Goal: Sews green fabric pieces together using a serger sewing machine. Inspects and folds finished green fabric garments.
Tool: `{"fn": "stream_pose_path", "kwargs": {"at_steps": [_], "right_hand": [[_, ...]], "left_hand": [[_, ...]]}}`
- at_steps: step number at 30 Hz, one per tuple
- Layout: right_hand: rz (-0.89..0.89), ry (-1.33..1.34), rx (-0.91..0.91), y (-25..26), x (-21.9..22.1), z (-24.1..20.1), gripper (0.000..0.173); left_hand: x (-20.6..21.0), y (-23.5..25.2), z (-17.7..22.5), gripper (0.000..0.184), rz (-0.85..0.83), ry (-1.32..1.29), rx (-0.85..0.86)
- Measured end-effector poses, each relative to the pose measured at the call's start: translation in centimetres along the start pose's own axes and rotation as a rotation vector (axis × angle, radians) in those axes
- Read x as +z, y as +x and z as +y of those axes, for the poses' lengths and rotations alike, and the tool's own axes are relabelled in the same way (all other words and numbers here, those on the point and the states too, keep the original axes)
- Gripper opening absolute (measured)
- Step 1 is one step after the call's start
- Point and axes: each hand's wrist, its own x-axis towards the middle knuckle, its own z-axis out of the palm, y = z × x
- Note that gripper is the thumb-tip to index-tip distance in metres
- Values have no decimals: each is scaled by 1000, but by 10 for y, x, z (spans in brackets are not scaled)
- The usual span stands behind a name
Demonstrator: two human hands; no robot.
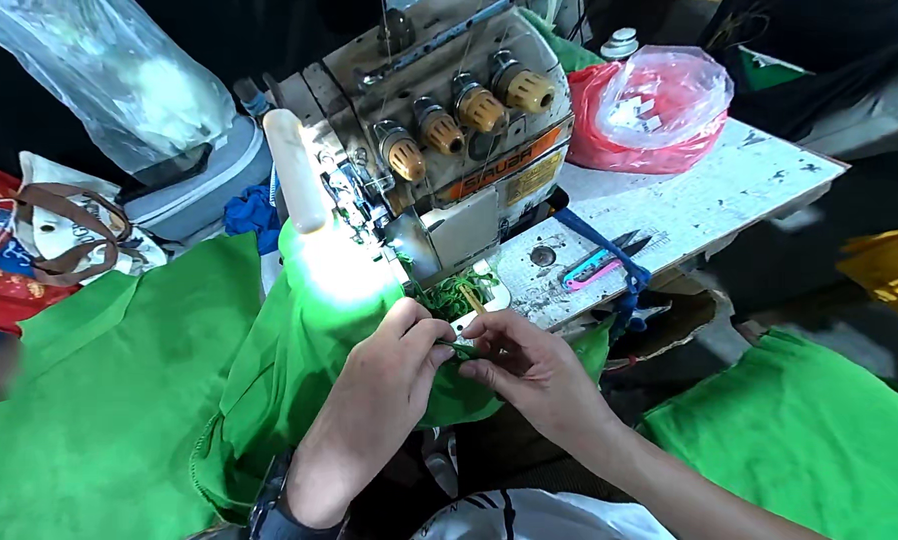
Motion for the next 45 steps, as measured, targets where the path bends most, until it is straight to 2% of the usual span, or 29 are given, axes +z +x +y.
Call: {"fn": "stream_pose_path", "kwargs": {"at_steps": [3, 6, 8, 12, 18, 21, 23, 24, 26, 28, 31, 34, 35, 37, 41, 45], "right_hand": [[-7, -45, -32, 0, -4, 2, 24], [-49, 60, 57, 0, -5, 0, 30], [-60, 79, 68, 1, -4, 0, 27], [-43, -108, -138, 5, -2, 5, 15], [106, -534, -505, 5, -6, 10, 7], [117, -573, -591, 3, -5, 9, 9], [112, -465, -533, 4, -2, 9, 9], [103, -369, -444, 4, -1, 8, 7], [68, -123, -212, 3, -1, 4, 17], [38, 97, -63, 5, -4, 2, 30], [1, 246, -33, 9, -10, 2, 40], [-140, 253, 55, 14, -17, 2, 57], [-191, 241, 112, 16, -19, 0, 56], [-241, 214, 181, 18, -19, -5, 43], [-159, 202, 154, 19, -16, -8, 18], [-112, 234, 165, 16, -14, -10, 21]], "left_hand": [[-1, 2, -2, 18, -12, -47, 28], [0, 4, -1, 14, 11, -64, 37], [1, 4, -1, 15, 44, -101, 12], [-1, 5, -2, 27, 54, -198, -47], [-2, 4, -2, 24, 55, -97, -55], [-1, 4, 2, 24, 62, -94, -53], [-1, 5, 2, 24, 61, -113, -44], [-1, 5, 2, 24, 61, -120, -38], [-1, 5, 1, 23, 55, -136, -23], [-2, 4, 0, 22, 49, -156, -2], [-3, 5, -1, 19, 48, -219, 31], [-4, 7, -1, 17, 46, -281, 49], [-4, 7, -1, 18, 43, -285, 50], [-4, 8, -1, 18, 38, -264, 59], [-5, 8, 2, 17, 64, -169, 64], [-7, 7, 0, 19, 77, -105, 53]]}}
